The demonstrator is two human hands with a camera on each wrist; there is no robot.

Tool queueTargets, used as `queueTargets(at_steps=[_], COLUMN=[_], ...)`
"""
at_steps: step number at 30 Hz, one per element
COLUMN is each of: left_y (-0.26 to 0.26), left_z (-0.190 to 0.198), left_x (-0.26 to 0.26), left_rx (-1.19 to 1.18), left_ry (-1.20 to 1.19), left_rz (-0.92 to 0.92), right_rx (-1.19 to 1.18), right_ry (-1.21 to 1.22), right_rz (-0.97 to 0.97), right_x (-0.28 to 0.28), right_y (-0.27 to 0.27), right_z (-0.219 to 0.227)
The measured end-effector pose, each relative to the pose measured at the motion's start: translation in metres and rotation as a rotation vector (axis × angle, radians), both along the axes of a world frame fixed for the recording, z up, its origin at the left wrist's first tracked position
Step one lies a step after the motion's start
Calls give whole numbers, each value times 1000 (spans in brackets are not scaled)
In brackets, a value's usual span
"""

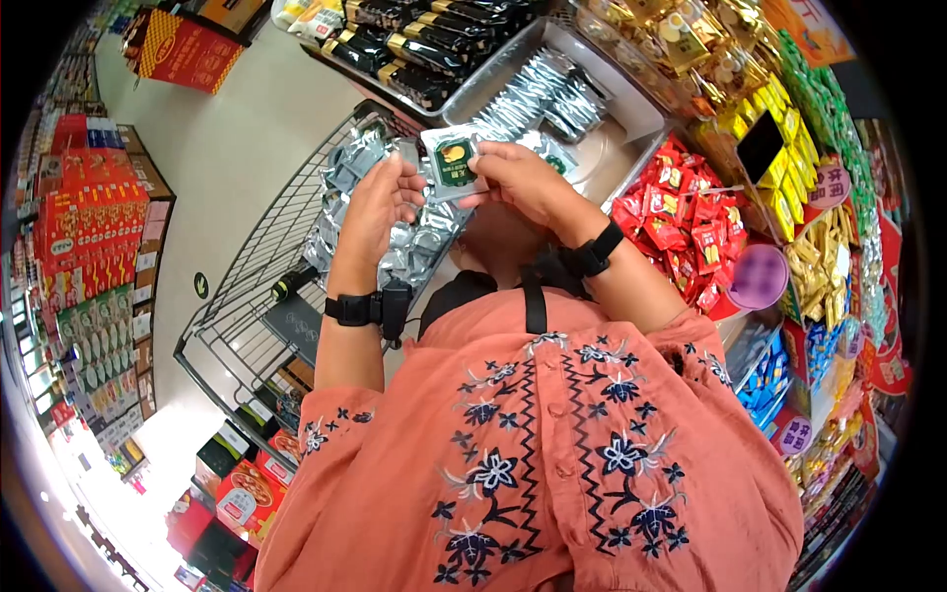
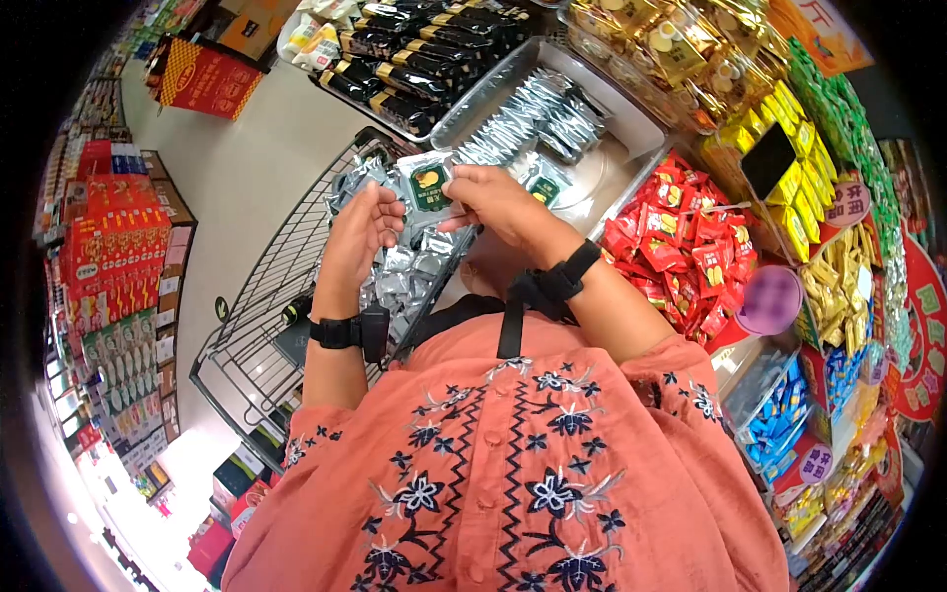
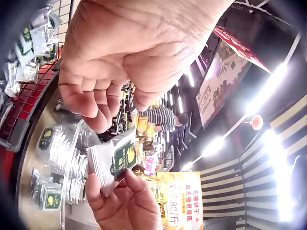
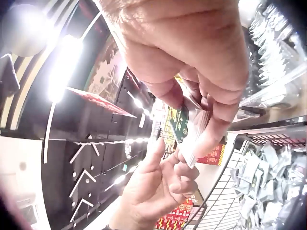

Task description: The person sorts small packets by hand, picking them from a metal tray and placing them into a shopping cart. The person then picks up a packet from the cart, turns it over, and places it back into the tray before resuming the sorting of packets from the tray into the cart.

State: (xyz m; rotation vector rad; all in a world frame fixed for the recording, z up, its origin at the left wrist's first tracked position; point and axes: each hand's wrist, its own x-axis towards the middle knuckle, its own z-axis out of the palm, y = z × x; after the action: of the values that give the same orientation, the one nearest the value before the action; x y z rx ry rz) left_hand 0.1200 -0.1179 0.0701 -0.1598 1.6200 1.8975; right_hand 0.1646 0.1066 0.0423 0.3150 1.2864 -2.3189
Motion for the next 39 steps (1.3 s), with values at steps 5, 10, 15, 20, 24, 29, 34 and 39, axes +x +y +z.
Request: queueTargets(at_steps=[5, 10, 15, 20, 24, 29, 34, 39], left_y=[27, 60, 93, 128, 149, 177, 185, 190], left_z=[5, 4, 9, 27, 18, 16, -16, -51], left_x=[7, 8, 13, 14, 2, 8, 4, -23], left_rx=[-34, -65, -167, -261, -198, -13, -211, -355], left_ry=[65, 127, 216, 347, 263, 119, 261, 320], left_rz=[-94, -190, -232, -331, -378, -244, -403, -752], right_rx=[-69, -103, -7, 306, 353, 178, 392, 600], right_ry=[-43, -21, 23, 145, 175, 179, 97, 58], right_rz=[-79, -137, -143, -64, -283, -498, -453, -424], right_x=[11, 26, 42, 52, 50, 47, 48, 47], right_y=[19, 40, 66, 94, 116, 135, 141, 130], right_z=[3, 8, 9, 19, 34, 18, -5, -37])
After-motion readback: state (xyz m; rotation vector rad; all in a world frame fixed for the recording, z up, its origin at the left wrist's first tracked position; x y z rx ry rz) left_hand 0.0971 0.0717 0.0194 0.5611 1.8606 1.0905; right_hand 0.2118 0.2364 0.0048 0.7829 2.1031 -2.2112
